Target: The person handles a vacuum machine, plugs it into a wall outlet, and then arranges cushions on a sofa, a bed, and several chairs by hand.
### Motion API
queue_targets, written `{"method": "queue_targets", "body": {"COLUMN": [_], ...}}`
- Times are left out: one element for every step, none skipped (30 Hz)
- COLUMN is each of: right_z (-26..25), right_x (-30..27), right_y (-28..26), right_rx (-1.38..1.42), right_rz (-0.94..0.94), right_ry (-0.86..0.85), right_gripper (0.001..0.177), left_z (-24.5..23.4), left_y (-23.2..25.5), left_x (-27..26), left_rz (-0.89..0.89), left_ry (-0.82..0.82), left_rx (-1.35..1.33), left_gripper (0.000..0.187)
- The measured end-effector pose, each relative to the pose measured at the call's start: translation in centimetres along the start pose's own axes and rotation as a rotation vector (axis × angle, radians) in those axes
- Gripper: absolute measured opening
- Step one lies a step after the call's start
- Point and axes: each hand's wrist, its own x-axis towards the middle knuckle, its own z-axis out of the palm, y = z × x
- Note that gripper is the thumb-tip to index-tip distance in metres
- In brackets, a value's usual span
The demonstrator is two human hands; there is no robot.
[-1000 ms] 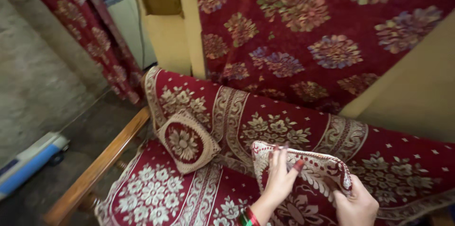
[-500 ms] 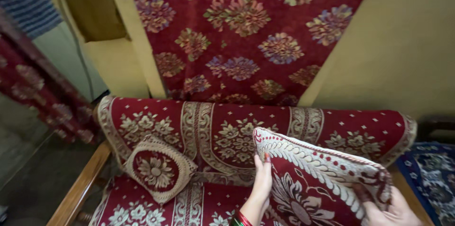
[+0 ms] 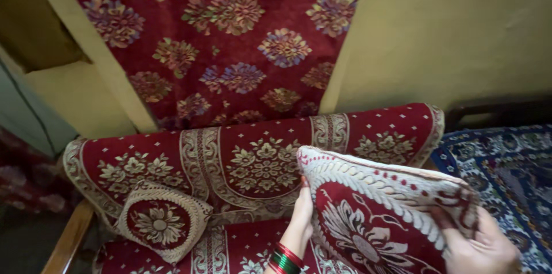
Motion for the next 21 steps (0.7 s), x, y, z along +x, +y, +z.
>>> {"method": "queue_targets", "body": {"right_z": [-0.1,-0.3,-0.7,-1.4,-2.1,-2.7,-3.4,-4.1,-5.1,-6.1,-7.1,-8.0,-8.9,-9.7,-10.5,-10.9,-11.3,-11.7,-12.4,-13.1,-13.8], "right_x": [-0.2,-0.3,0.0,0.3,0.7,1.1,1.5,1.8,2.3,2.7,3.1,3.4,4.0,4.5,4.9,4.9,4.7,4.7,4.9,5.2,5.7], "right_y": [-0.8,-1.5,-2.1,-2.5,-2.7,-2.5,-2.1,-1.5,-0.9,-0.3,0.5,1.3,1.8,2.3,2.8,3.4,3.9,4.4,5.2,6.3,7.2], "right_rx": [-0.005,-0.128,-0.246,-0.246,-0.407,-0.568,-0.567,-0.599,-0.634,-0.636,-0.584,-0.558,-0.533,-0.488,-0.443,-0.444,-0.404,-0.364,-0.367,-0.334,-0.302], "right_rz": [0.0,-0.01,-0.024,-0.029,-0.036,-0.042,-0.041,0.001,0.047,0.051,-0.027,-0.065,-0.103,-0.086,-0.07,-0.068,-0.081,-0.093,-0.093,-0.07,-0.047], "right_ry": [0.011,0.017,0.027,0.04,0.025,0.009,0.011,0.048,0.08,0.078,0.094,0.103,0.113,0.077,0.043,0.047,0.054,0.06,0.065,0.027,-0.015], "right_gripper": [0.031,0.033,0.036,0.036,0.037,0.039,0.039,0.034,0.03,0.03,0.029,0.028,0.027,0.03,0.032,0.032,0.037,0.042,0.042,0.045,0.047], "left_z": [0.3,0.6,0.8,1.1,1.4,1.9,2.3,2.9,3.8,4.7,5.5,6.3,7.1,7.7,8.2,8.6,8.9,9.2,9.4,9.4,9.5], "left_y": [-0.4,-1.3,-2.0,-2.8,-3.7,-4.4,-5.0,-5.3,-5.5,-5.7,-5.6,-5.5,-5.3,-5.2,-5.3,-5.5,-5.8,-6.3,-6.9,-7.5,-8.0], "left_x": [0.1,0.1,0.0,-0.1,-0.1,-0.2,-0.1,0.0,-0.3,-0.6,-0.8,-0.9,-1.1,-1.4,-1.4,-1.4,-1.5,-1.6,-1.5,-1.5,-1.7], "left_rz": [-0.072,-0.077,-0.09,-0.103,-0.103,-0.103,-0.103,-0.102,-0.114,-0.127,-0.127,-0.117,-0.108,-0.109,-0.109,-0.109,-0.113,-0.002,0.108,0.106,0.109], "left_ry": [-0.009,-0.018,0.01,0.037,0.03,0.022,0.02,0.019,-0.008,-0.034,-0.033,-0.016,0.0,-0.001,-0.048,-0.094,-0.097,-0.17,-0.245,-0.249,-0.247], "left_rx": [-0.058,-0.052,-0.078,-0.103,-0.099,-0.044,0.009,0.012,-0.024,-0.06,-0.058,-0.009,0.041,0.043,0.021,-0.001,0.001,-0.032,-0.067,-0.066,-0.086], "left_gripper": [0.086,0.086,0.089,0.093,0.093,0.095,0.098,0.098,0.098,0.099,0.099,0.095,0.093,0.093,0.095,0.097,0.097,0.092,0.09,0.09,0.089]}}
